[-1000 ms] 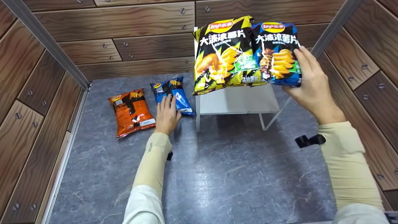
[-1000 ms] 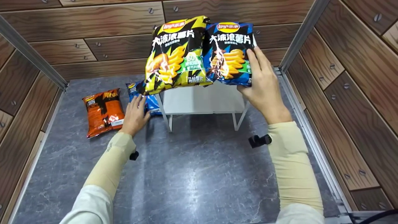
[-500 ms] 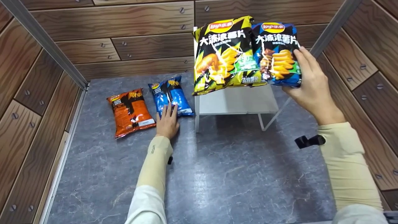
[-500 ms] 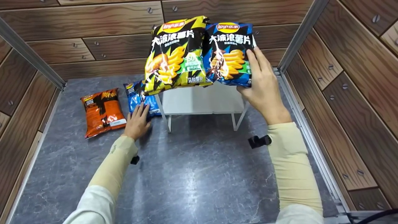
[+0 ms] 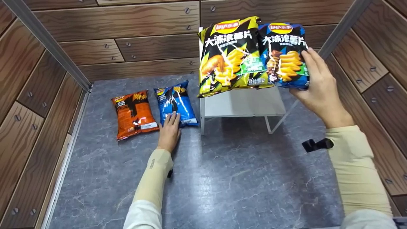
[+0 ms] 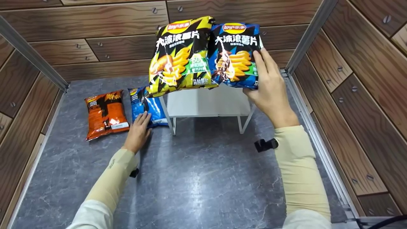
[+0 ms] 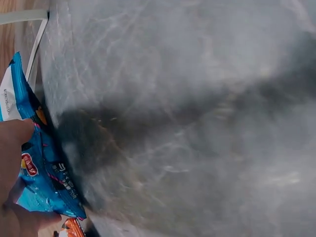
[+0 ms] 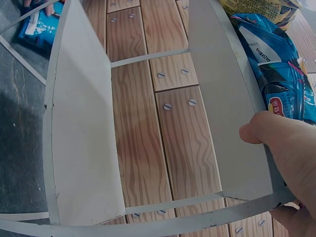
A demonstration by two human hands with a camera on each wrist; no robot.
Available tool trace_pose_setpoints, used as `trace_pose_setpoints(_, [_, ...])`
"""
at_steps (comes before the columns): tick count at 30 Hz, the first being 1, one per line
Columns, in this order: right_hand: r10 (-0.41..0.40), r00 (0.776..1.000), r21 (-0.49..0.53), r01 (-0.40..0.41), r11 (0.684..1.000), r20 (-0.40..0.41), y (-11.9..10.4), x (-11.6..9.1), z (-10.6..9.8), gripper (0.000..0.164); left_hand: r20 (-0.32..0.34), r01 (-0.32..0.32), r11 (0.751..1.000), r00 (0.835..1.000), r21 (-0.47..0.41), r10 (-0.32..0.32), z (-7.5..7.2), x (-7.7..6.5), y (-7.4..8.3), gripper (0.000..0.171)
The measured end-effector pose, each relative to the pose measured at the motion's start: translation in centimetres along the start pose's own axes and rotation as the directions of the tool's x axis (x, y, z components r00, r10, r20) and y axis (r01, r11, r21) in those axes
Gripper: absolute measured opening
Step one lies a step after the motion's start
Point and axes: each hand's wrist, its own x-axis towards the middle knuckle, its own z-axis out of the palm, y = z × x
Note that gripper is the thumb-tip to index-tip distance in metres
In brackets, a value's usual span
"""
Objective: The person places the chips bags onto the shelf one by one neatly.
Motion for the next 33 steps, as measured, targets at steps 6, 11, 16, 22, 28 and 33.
trace_pose_setpoints(6, [0.006,1.000,0.003,-0.007,1.000,0.005,0.0,-0.1,0.0,0.092,-0.015,-0.013,0.999,1.000,-0.035,0.013,0.0,-1.9,-0.2,0.060])
trace_pose_setpoints(11, [0.002,1.000,0.005,-0.002,1.000,-0.001,0.1,-0.1,0.1,0.092,-0.043,-0.045,0.997,0.998,-0.056,0.043,0.0,-3.6,-0.4,0.058])
trace_pose_setpoints(16, [0.004,1.000,0.008,-0.004,1.000,0.000,0.1,-0.1,0.1,0.092,-0.044,-0.059,0.997,0.997,-0.048,0.057,-0.1,-5.1,-0.5,0.061])
trace_pose_setpoints(22, [-0.001,1.000,0.009,0.001,1.000,0.001,0.1,-0.1,0.2,0.091,-0.029,-0.046,0.998,0.999,-0.044,0.045,-0.3,-7.0,0.1,0.063])
trace_pose_setpoints(28, [-0.003,1.000,0.009,0.003,1.000,-0.009,0.2,-0.1,0.1,0.092,-0.243,-0.119,0.993,0.963,-0.013,0.113,-0.7,-7.5,1.2,0.041])
trace_pose_setpoints(33, [0.002,1.000,0.009,-0.002,1.000,-0.004,0.1,0.0,0.2,0.092,-0.301,-0.196,0.980,0.936,-0.011,0.184,-0.9,-6.5,1.5,0.045])
